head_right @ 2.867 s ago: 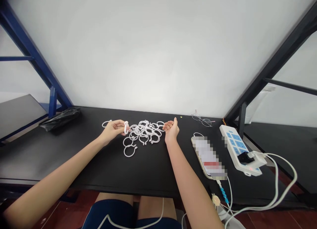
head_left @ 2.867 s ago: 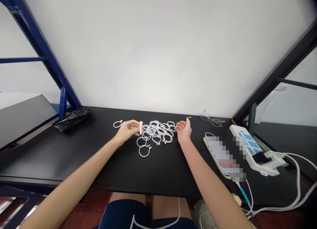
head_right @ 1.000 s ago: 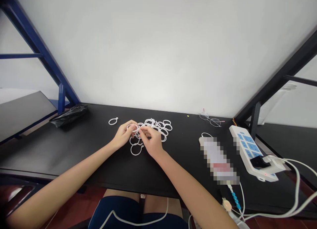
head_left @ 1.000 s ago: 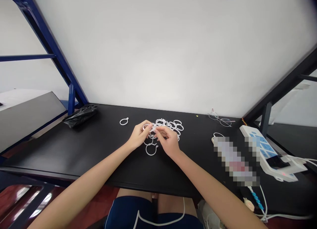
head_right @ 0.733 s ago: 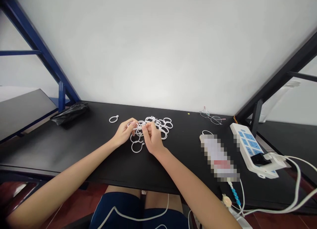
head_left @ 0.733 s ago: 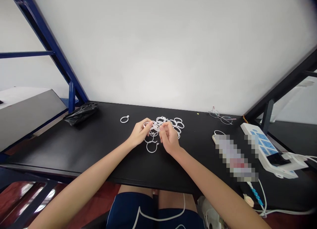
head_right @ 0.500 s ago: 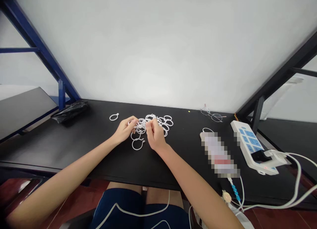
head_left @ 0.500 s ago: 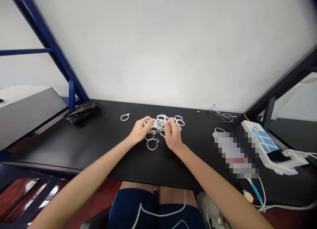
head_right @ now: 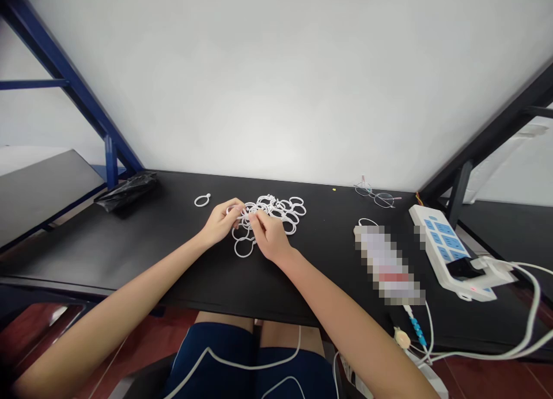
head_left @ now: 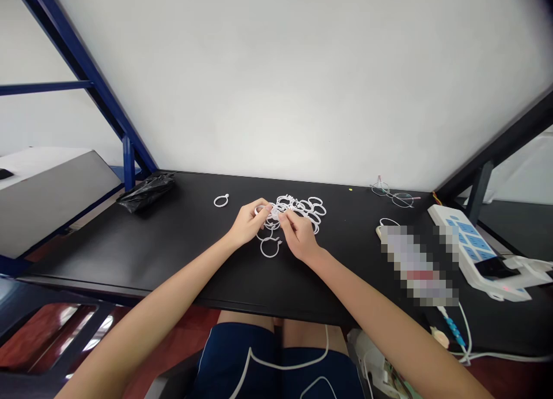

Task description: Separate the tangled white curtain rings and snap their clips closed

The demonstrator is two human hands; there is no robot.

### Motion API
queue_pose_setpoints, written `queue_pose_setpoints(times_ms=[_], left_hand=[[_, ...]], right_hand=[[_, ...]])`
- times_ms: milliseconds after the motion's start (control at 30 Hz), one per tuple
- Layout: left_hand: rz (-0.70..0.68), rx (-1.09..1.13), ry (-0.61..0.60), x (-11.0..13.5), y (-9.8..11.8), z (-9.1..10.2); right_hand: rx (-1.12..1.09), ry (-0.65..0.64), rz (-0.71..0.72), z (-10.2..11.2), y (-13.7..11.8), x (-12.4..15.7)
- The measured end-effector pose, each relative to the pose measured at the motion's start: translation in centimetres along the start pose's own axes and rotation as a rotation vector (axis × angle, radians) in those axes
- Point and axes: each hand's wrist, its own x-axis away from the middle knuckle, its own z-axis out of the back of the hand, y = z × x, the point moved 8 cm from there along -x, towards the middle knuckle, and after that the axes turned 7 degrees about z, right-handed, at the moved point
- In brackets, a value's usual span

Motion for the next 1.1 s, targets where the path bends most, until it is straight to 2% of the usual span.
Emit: queue_pose_setpoints(times_ms=[233,500,733,1100], left_hand=[[0.019,0.039,-0.023,0.4,0.2,-0.3],[0.079,0.085,-0.020,0.0,-1.0,-0.5],[0.053,0.138,-0.068,0.5,-0.1,-1.2],[-0.014,0.254,-0.205,1.3,1.0,-2.2]], right_hand=[[-0.030,-0.045,-0.018,-0.1,-0.3,0.1],[-0.090,-0.009,-0.097,-0.4,1.2,0.2],[-0.082,0.022,-0.106,0.2,1.4,0.3],[-0.040,0.073,-0.009,1.1,-0.7,0.4]])
